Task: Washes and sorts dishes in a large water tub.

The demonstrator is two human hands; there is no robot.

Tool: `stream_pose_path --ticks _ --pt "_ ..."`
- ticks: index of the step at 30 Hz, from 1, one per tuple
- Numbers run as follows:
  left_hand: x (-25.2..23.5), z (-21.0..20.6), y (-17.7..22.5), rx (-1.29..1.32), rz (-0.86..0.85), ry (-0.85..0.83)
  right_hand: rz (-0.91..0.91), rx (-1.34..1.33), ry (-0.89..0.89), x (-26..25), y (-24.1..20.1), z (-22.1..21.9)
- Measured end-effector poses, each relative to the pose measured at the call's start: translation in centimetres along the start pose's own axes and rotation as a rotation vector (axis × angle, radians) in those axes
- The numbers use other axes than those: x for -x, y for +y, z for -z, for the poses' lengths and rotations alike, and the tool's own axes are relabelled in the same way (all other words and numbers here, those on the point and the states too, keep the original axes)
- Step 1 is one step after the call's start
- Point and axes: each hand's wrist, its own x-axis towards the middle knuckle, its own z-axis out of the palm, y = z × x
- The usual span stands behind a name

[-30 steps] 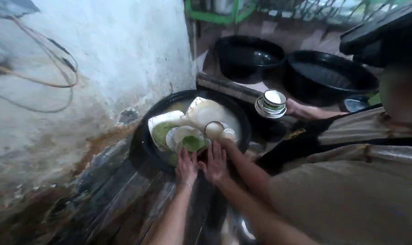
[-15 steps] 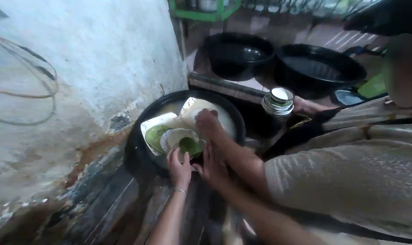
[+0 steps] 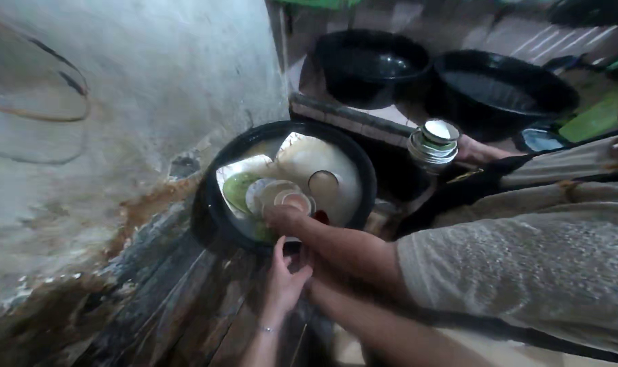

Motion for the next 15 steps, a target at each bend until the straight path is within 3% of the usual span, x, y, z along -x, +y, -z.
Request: stream_pose_path --ticks 3,6,12,15 --pt "1.3 0.5 -0.1 0.062 0.041 -0.019 0.139 0.166 0.029 2.3 1.2 -1.6" --pt "2.4 1.0 0.0 0.107 0.051 -0.04 0.102 0.498 -0.043 3.6 -1.5 -0.5" --pt "4.3 1.4 0.4 0.256 -0.076 0.035 0.314 0.681 0.382 3.9 -2.4 -2.0" --pt "4.7 1.6 0.8 0.269 -0.139 0.071 0.386 0.679 0.45 4.0 -2.8 -1.9"
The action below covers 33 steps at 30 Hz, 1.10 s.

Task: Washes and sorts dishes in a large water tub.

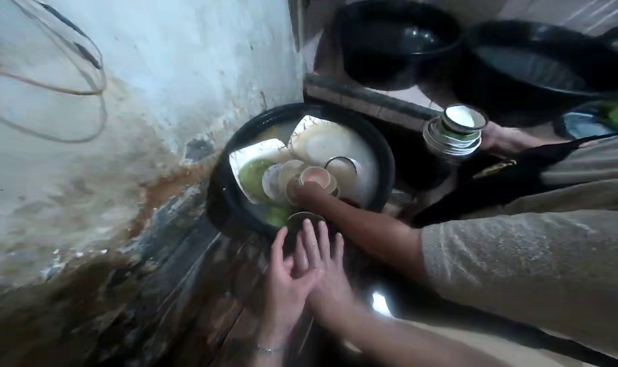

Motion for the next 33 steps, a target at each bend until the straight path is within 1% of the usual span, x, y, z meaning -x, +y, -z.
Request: stream_pose_path --ticks 4,7,10,14,17,19,21,23,25,26,28,30,33 --pt "0.1 -0.2 0.0 0.014 -0.042 0.027 0.009 0.002 -0.02 -0.1 -0.2 0.6" --pt "0.0 -0.4 -0.2 0.012 -0.035 0.053 0.011 0.03 -0.009 -0.1 -0.2 0.3" --pt "-0.3 -0.7 -0.4 0.018 -0.021 0.098 -0.001 0.01 -0.125 -0.1 -0.1 0.6" --pt "-2.1 -1.0 -1.8 -0.032 0.003 0.154 -0.058 -0.135 -0.265 -0.2 1.0 0.2" --pt "-4.8 -0.9 -3.3 -0.162 -0.035 0.185 -0.189 -0.241 -0.377 -1.0 3.2 -0.5" --pt "-7.1 -0.7 -4.3 -0.331 -0.093 0.21 -0.24 -0.258 -0.411 -1.5 4.9 -0.8" --pt "-9.6 -0.7 -4.6 -0.558 -0.137 0.193 -0.248 -0.238 -0.363 -2.1 6.6 -1.6" --pt "-12.0 -0.8 -4.6 -0.785 -0.126 0.083 -0.238 -0.22 -0.265 -2.9 8.3 -2.9" --pt "-13.8 -1.4 -4.4 -0.99 -0.061 -0.042 -0.266 -0.252 -0.226 -3.8 10.0 -3.9" --pt "-14.4 -1.8 -4.2 -1.061 -0.012 -0.076 -0.276 -0.262 -0.227 -4.3 10.8 -4.2" --pt "-15.2 -2.6 -3.4 -1.126 0.078 -0.103 -0.282 -0.232 -0.244 -5.1 12.0 -4.8" --pt "-15.7 -3.0 -3.1 -1.162 0.159 -0.116 -0.325 -0.209 -0.343 -6.0 12.4 -4.0" --pt "-16.2 -3.3 -3.1 -1.205 0.205 -0.105 -0.414 -0.233 -0.412 -7.4 13.7 -2.9"
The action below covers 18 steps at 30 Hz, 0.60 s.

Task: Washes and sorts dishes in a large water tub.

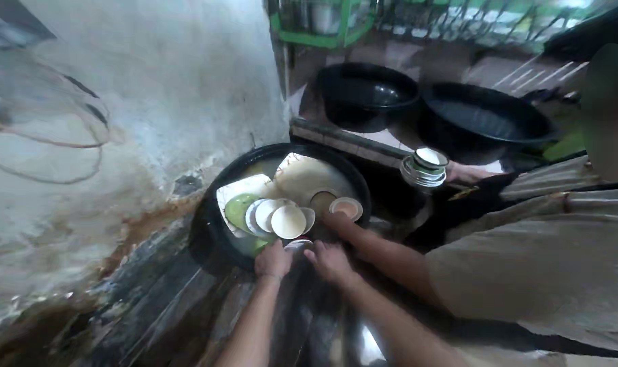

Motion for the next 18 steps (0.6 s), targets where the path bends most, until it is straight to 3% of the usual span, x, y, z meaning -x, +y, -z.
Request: stream_pose_path --ticks 5,8,14,18 --pt "0.5 0.0 0.2 0.02 0.015 0.034 -0.117 -0.079 -0.108 -2.4 0.7 2.2" --pt "0.3 -0.2 0.1 0.009 0.004 0.048 -0.076 -0.132 -0.192 -4.4 0.9 2.2" --pt "-0.2 0.1 0.1 -0.042 -0.037 -0.045 -0.022 -0.446 -0.184 -7.6 1.4 1.1" --pt "-0.5 0.1 0.5 -0.078 0.042 -0.117 0.002 -0.494 -0.173 -7.4 1.2 1.0"
